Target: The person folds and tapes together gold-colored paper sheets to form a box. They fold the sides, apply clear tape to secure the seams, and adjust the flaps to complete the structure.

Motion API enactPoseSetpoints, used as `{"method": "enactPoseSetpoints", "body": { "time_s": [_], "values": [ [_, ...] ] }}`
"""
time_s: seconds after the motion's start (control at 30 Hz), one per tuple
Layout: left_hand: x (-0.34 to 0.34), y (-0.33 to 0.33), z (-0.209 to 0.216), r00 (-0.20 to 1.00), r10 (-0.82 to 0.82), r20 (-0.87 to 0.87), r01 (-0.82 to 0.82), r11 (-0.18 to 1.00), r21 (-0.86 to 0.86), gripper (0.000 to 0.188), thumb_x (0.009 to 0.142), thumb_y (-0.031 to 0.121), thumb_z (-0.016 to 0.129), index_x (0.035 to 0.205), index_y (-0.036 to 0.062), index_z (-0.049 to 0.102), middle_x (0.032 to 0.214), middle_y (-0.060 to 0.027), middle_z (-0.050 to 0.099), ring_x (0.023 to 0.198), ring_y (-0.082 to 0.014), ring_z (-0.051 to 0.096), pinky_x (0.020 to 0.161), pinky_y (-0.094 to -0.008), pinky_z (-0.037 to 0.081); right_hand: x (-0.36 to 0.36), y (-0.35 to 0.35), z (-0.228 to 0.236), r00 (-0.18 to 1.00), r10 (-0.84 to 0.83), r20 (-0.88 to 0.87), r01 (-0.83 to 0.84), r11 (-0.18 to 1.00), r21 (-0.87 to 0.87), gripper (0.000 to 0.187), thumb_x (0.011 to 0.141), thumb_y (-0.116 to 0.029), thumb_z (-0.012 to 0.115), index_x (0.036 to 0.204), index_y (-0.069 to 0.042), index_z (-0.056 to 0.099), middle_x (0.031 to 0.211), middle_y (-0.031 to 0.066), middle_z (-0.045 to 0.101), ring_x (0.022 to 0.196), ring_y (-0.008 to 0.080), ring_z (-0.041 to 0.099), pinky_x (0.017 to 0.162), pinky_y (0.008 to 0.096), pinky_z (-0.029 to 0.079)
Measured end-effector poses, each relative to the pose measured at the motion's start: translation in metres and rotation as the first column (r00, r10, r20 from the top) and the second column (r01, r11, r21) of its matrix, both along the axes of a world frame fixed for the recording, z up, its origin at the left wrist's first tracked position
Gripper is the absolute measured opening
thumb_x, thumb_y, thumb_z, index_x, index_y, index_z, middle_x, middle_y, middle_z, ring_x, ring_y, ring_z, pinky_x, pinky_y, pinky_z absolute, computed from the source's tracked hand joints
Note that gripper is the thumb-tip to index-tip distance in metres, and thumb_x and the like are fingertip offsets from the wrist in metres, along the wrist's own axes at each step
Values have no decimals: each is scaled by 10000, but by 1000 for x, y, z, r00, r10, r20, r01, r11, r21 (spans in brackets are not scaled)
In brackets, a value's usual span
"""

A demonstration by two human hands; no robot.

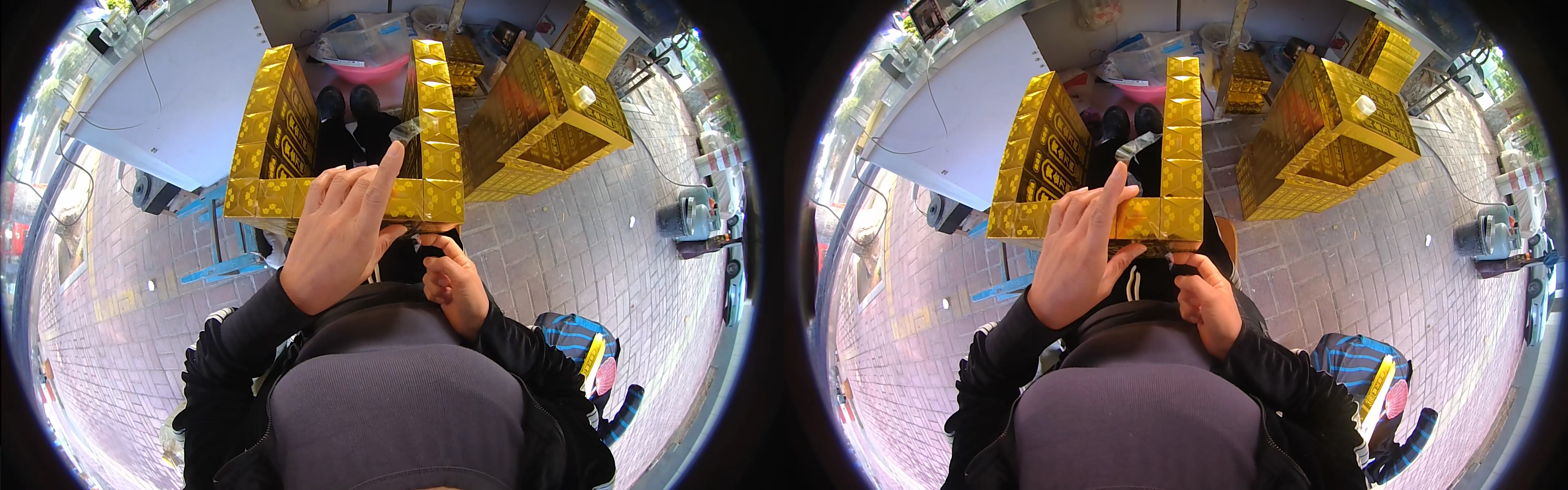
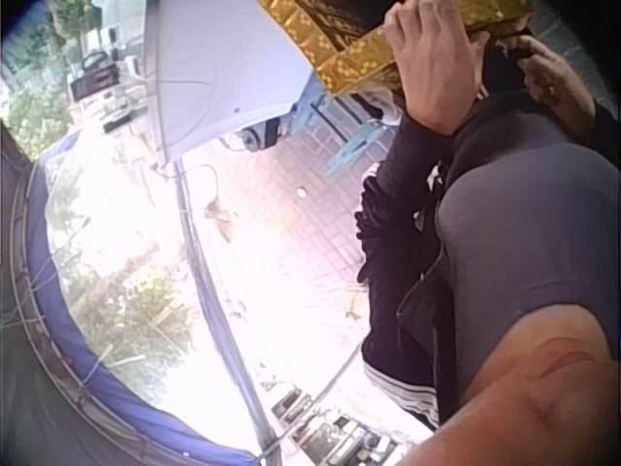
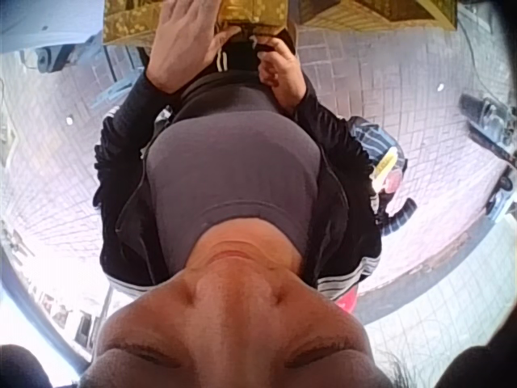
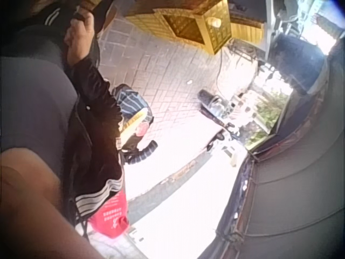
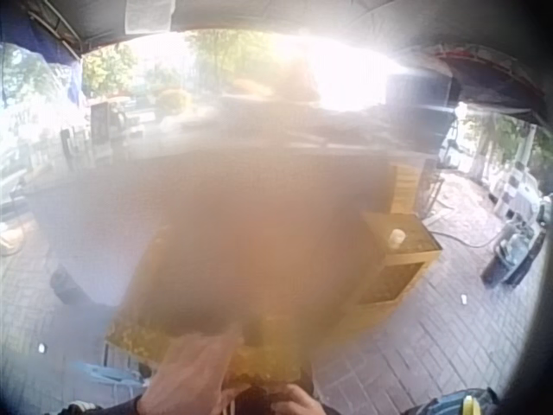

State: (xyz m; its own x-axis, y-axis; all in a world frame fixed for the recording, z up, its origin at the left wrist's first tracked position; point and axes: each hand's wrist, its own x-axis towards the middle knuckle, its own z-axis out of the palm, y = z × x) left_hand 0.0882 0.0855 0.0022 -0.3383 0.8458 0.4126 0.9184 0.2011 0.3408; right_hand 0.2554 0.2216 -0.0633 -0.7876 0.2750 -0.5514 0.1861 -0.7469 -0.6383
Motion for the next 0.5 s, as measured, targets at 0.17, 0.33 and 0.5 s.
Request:
{"method": "enactPoseSetpoints", "body": {
  "time_s": [0.17, 0.33, 0.5],
  "values": [
    [0, 1, -1, 1000, 3, -10, -3, 1000, 10, 958, 801, 136, 800, 1577, 3, 254, 1357, -65, 596, 1233, -311, 500, 1098, -436, 349, 0, 0, -1, 1000, -4, 6, 4, 1000, -19, 345, 936, -59, 550, 1278, -98, 539, 687, -56, 381, 527, 45, 314, 493, 200, 270],
    [1, 1, -2, 1000, 8, -23, -8, 1000, 11, 954, 805, 140, 798, 1576, 0, 255, 1355, -66, 597, 1230, -310, 503, 1099, -437, 350, 0, 1, -4, 1000, -10, -23, 8, 998, -61, 361, 936, -58, 544, 1295, -93, 531, 678, -53, 373, 522, 44, 311, 483, 202, 272],
    [0, 0, -3, 999, 9, -34, -9, 1000, -4, 966, 798, 169, 806, 1574, -4, 257, 1367, -71, 585, 1244, -311, 498, 1115, -448, 341, 0, 1, -3, 999, -10, -31, 8, 997, -76, 403, 931, -52, 542, 1331, -91, 519, 677, -51, 371, 527, 47, 315, 489, 206, 277]
  ]
}}
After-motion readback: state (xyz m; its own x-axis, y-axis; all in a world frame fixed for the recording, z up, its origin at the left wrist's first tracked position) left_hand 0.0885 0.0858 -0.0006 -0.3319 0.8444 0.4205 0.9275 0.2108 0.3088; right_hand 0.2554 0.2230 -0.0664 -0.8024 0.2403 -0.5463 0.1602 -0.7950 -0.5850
